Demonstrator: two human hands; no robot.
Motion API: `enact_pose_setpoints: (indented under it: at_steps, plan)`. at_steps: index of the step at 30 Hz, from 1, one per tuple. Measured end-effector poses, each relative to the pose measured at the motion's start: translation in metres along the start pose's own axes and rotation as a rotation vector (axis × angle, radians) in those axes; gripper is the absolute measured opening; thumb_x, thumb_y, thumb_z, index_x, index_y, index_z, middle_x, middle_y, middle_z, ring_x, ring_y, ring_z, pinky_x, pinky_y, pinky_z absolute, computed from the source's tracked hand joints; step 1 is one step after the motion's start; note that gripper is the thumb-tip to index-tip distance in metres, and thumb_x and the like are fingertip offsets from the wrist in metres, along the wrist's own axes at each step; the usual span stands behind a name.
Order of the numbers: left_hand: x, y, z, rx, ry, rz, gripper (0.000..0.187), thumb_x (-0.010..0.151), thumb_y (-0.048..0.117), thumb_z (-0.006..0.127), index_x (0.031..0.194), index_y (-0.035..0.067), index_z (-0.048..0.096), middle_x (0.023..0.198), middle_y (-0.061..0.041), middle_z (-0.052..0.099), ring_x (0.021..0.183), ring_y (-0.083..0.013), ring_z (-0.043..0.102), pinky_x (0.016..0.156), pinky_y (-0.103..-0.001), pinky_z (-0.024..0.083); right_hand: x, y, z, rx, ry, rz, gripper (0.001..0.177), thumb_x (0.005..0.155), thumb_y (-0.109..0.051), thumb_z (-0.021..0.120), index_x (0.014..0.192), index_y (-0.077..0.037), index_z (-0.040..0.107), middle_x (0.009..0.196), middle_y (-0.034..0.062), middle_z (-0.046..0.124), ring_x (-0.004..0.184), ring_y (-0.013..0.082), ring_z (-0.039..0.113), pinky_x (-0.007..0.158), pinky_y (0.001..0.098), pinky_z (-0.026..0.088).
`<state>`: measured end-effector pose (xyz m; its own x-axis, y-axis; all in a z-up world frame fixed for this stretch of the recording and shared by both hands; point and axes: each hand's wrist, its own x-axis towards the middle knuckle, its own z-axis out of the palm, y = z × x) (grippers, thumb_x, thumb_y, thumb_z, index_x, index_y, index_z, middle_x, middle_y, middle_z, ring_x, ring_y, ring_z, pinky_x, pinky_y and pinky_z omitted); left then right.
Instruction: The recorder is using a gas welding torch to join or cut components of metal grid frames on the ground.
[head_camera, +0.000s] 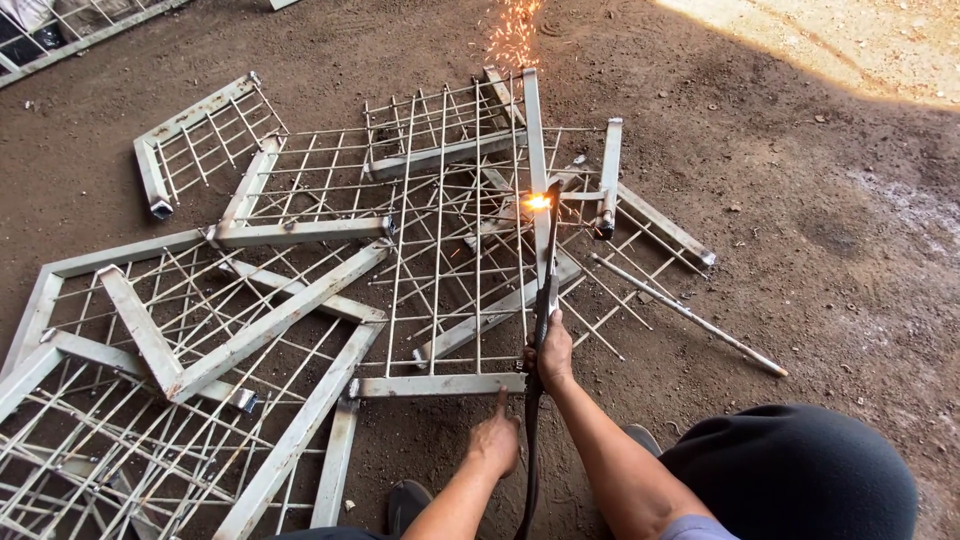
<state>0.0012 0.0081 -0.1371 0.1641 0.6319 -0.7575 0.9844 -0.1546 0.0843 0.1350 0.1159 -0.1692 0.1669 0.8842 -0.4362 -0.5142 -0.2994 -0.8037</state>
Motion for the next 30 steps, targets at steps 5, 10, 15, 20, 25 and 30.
enact_pose_setpoints:
  at_steps: [5, 10, 15, 20, 25, 30]
  plan:
    - [0.004, -0.002, 0.003, -0.038, 0.026, 0.013, 0.076, 0.094, -0.013, 0.053, 0.16, 0.02, 0.036, 0.171, -0.024, -0.014, 0.071, -0.01, 0.057, 0.067, -0.023, 0.058, 0.005, 0.003, -0.001, 0.047, 0.001, 0.018, 0.061, 0.102, -0.067, 0.029, 0.088, -0.009, 0.045, 0.062, 0.0002, 0.047, 0.039, 0.0104, 0.041, 0.032, 0.0284, 0.038]
    - [0.011, -0.004, 0.008, 0.052, 0.014, 0.033, 0.076, 0.094, -0.013, 0.052, 0.16, 0.019, 0.035, 0.17, -0.027, -0.013, 0.07, -0.0102, 0.057, 0.069, -0.024, 0.058, 0.004, 0.005, -0.001, 0.014, -0.013, 0.013, 0.064, 0.102, -0.068, 0.028, 0.084, -0.009, 0.045, 0.06, 0.0001, 0.047, 0.039, 0.0108, 0.042, 0.032, 0.0283, 0.038]
    - [0.012, -0.003, 0.009, 0.05, 0.015, 0.028, 0.079, 0.092, -0.015, 0.053, 0.161, 0.02, 0.033, 0.17, -0.027, -0.013, 0.07, -0.0117, 0.058, 0.072, -0.027, 0.058, 0.003, 0.004, 0.0, -0.019, -0.009, 0.022, 0.066, 0.102, -0.069, 0.027, 0.082, -0.009, 0.046, 0.059, -0.0006, 0.046, 0.039, 0.0107, 0.042, 0.034, 0.0283, 0.038]
    - [0.009, -0.003, 0.006, 0.092, 0.019, 0.042, 0.08, 0.091, -0.015, 0.055, 0.161, 0.017, 0.034, 0.17, -0.028, -0.013, 0.07, -0.0116, 0.057, 0.071, -0.026, 0.057, 0.006, 0.006, 0.0, -0.014, -0.02, 0.04, 0.072, 0.102, -0.072, 0.027, 0.081, -0.007, 0.048, 0.057, 0.001, 0.045, 0.038, 0.0117, 0.042, 0.033, 0.0288, 0.036]
    - [0.017, -0.005, 0.013, 0.071, 0.019, 0.045, 0.082, 0.093, -0.015, 0.053, 0.163, 0.02, 0.028, 0.169, -0.027, -0.014, 0.068, -0.0115, 0.058, 0.066, -0.026, 0.058, 0.005, 0.004, 0.002, -0.003, -0.018, 0.038, 0.069, 0.102, -0.071, 0.029, 0.083, -0.007, 0.048, 0.059, 0.0005, 0.047, 0.04, 0.0115, 0.042, 0.034, 0.0291, 0.036]
    - [0.017, -0.005, 0.012, 0.085, 0.018, 0.045, 0.083, 0.094, -0.014, 0.053, 0.164, 0.022, 0.027, 0.169, -0.028, -0.015, 0.068, -0.0112, 0.058, 0.066, -0.025, 0.058, 0.003, 0.002, 0.003, 0.005, -0.023, 0.03, 0.063, 0.1, -0.069, 0.03, 0.085, -0.01, 0.046, 0.061, 0.0006, 0.049, 0.04, 0.0113, 0.043, 0.034, 0.0295, 0.037]
